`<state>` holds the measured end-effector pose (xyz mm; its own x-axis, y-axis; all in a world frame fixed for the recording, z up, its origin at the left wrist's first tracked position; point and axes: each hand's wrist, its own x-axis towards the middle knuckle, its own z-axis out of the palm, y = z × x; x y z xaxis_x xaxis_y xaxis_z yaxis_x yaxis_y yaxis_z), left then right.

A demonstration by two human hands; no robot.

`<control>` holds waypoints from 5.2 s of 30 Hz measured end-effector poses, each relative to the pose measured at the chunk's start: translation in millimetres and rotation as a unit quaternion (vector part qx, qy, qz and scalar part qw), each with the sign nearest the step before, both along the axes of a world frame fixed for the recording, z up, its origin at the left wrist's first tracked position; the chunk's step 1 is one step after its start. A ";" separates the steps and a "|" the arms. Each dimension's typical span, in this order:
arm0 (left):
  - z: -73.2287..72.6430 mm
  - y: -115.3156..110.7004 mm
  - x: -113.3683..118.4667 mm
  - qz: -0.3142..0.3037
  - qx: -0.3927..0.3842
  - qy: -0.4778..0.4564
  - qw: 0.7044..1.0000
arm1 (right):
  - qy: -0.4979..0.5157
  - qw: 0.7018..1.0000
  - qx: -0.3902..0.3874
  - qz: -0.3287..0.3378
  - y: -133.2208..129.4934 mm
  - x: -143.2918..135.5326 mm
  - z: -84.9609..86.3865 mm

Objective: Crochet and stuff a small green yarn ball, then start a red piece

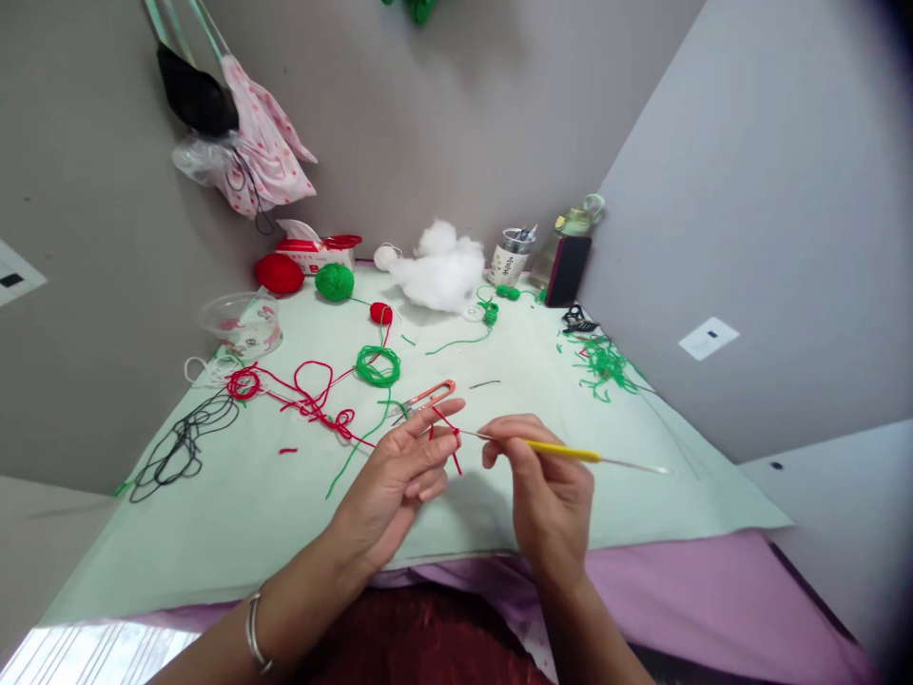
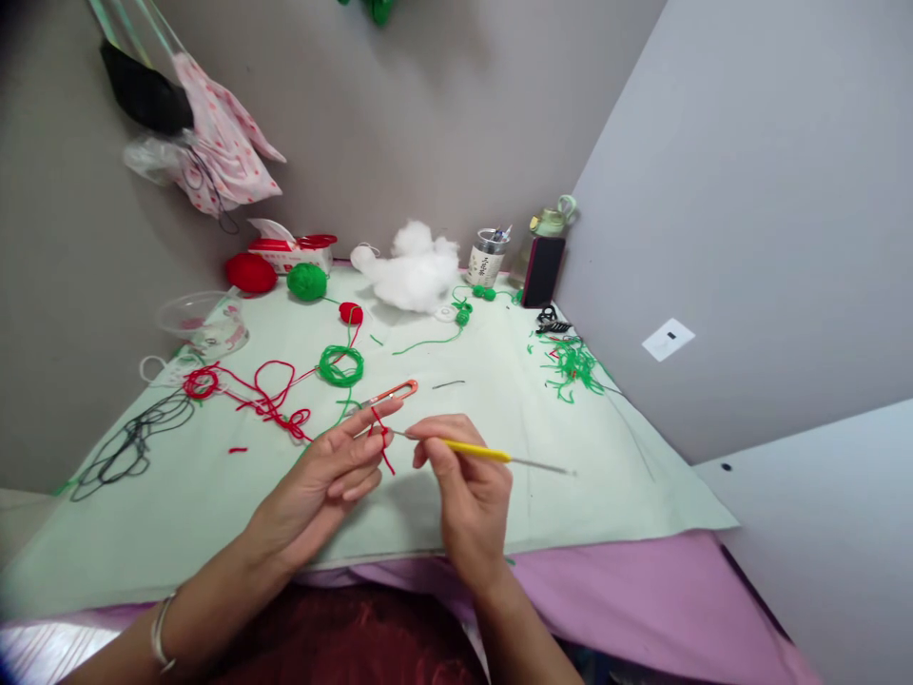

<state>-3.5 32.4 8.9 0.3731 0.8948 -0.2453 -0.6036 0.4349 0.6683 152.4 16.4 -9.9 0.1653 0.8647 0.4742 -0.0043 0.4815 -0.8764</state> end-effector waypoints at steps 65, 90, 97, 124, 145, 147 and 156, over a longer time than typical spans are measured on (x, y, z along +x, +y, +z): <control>-2.7 -6.0 7.1 -0.015 -0.010 0.001 1.000 | -0.264 0.940 0.184 -0.109 -12.4 -2.1 -3.5; -2.5 -0.5 2.1 -0.003 -0.020 -0.003 1.000 | -0.075 0.994 0.055 -0.061 -2.5 2.8 0.7; -2.6 -7.6 11.2 0.038 0.083 0.077 0.993 | -0.179 0.975 0.123 -0.055 -3.3 -5.4 -0.2; 7.6 -6.1 -2.7 -0.005 0.058 0.056 0.997 | -0.024 1.000 -0.001 0.002 -3.3 2.4 6.5; 3.2 -9.7 6.5 0.001 0.081 0.079 0.994 | -0.082 0.994 0.066 -0.008 -3.8 -2.6 6.6; 2.8 -9.5 7.5 0.019 0.077 0.087 0.993 | -0.138 0.986 0.089 -0.030 -6.1 -2.8 4.2; -1.3 -1.3 4.6 -0.006 -0.014 0.006 1.000 | -0.131 0.981 0.109 -0.092 -7.6 0.8 -0.4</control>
<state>1.1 31.1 7.6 0.3797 0.8834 -0.2748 -0.5901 0.4600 0.6634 153.2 8.8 -10.4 0.1564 0.7048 0.6919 0.3114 0.6296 -0.7118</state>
